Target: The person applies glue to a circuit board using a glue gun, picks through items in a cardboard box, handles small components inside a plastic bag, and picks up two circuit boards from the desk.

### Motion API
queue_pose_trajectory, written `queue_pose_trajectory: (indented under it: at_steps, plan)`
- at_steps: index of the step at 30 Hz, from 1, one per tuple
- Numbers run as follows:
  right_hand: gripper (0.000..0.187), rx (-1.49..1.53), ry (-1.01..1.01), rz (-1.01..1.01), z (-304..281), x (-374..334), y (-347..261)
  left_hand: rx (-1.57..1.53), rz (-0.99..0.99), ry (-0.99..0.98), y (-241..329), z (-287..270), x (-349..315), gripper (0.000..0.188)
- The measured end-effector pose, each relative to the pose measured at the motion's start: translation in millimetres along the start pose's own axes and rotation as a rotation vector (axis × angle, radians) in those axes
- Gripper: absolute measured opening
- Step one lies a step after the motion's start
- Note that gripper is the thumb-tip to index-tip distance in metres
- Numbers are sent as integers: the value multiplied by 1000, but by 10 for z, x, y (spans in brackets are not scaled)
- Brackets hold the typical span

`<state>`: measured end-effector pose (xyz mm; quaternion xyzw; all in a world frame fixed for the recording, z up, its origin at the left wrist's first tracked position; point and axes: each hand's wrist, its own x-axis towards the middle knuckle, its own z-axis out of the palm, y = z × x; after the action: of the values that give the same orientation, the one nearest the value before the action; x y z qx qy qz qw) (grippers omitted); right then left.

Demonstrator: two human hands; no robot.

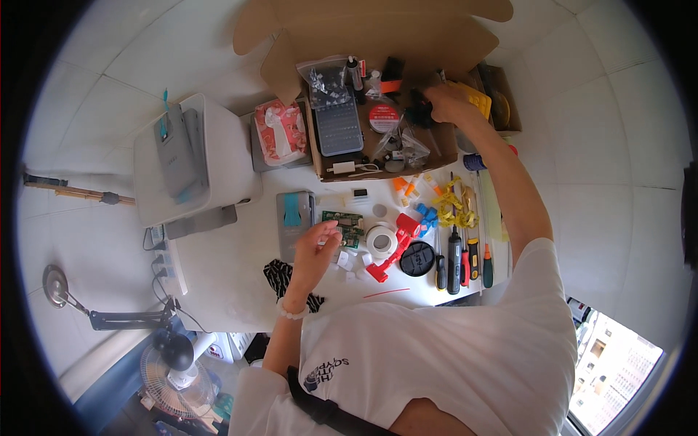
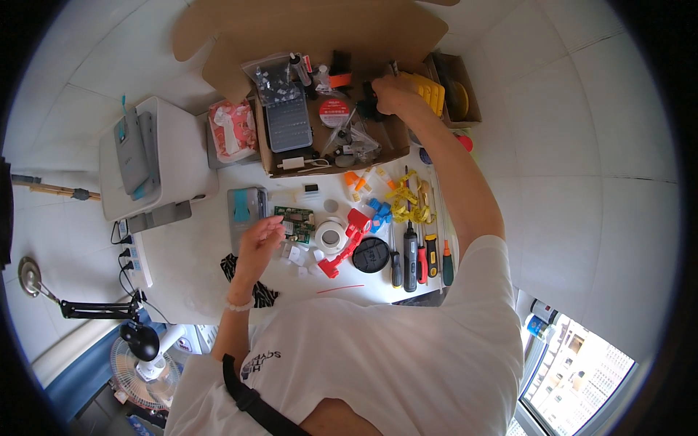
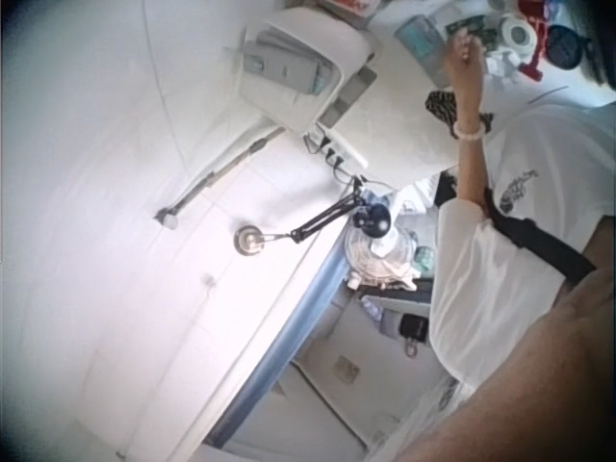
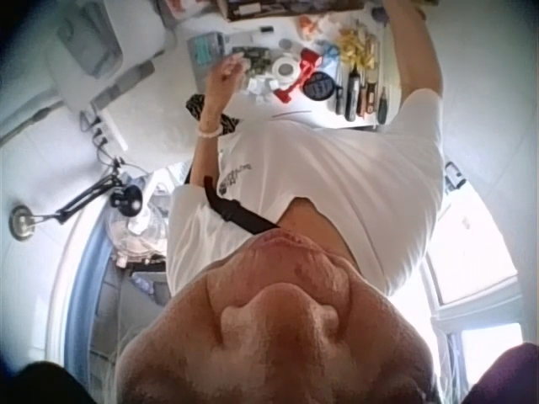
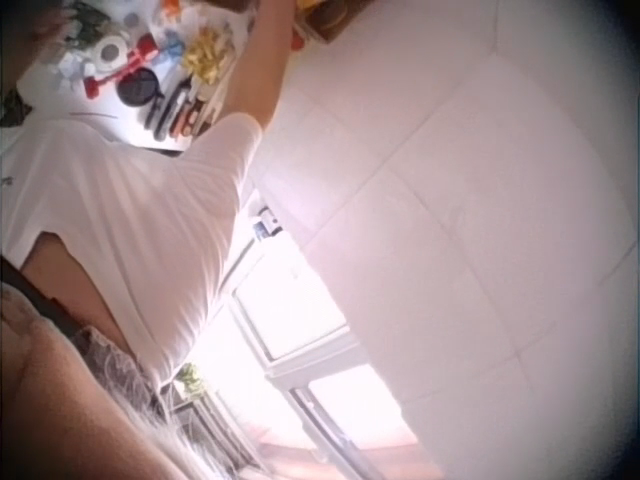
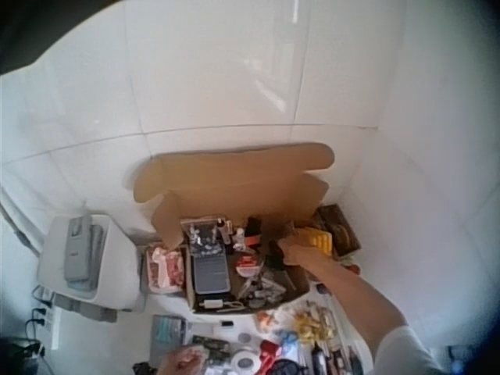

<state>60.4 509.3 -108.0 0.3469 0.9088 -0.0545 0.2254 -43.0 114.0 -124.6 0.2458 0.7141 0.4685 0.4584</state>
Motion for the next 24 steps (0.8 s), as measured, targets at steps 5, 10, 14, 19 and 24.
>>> queue_pose_trajectory:
  at_steps: [5, 10, 14, 19, 24]
  plan:
    - [38, 65, 21, -8, -54, -171, -49, 42, 18, 0, -17, -32, -11, 31]
    - [47, 190, 421, -115, 161, -460, 137, 30, 21, -3, -10, -29, -11, 31]
    - [46, 230, 544, 41, 149, -694, 25, 36, 15, -4, -19, -19, 10, 30]
    - [44, 611, 978, 136, 307, -709, -101, 26, 18, -34, 115, 34, 87, 28]
    - [40, 711, 1146, 166, 505, -544, -212, 88, 120, -87, 382, 112, 219, 26]
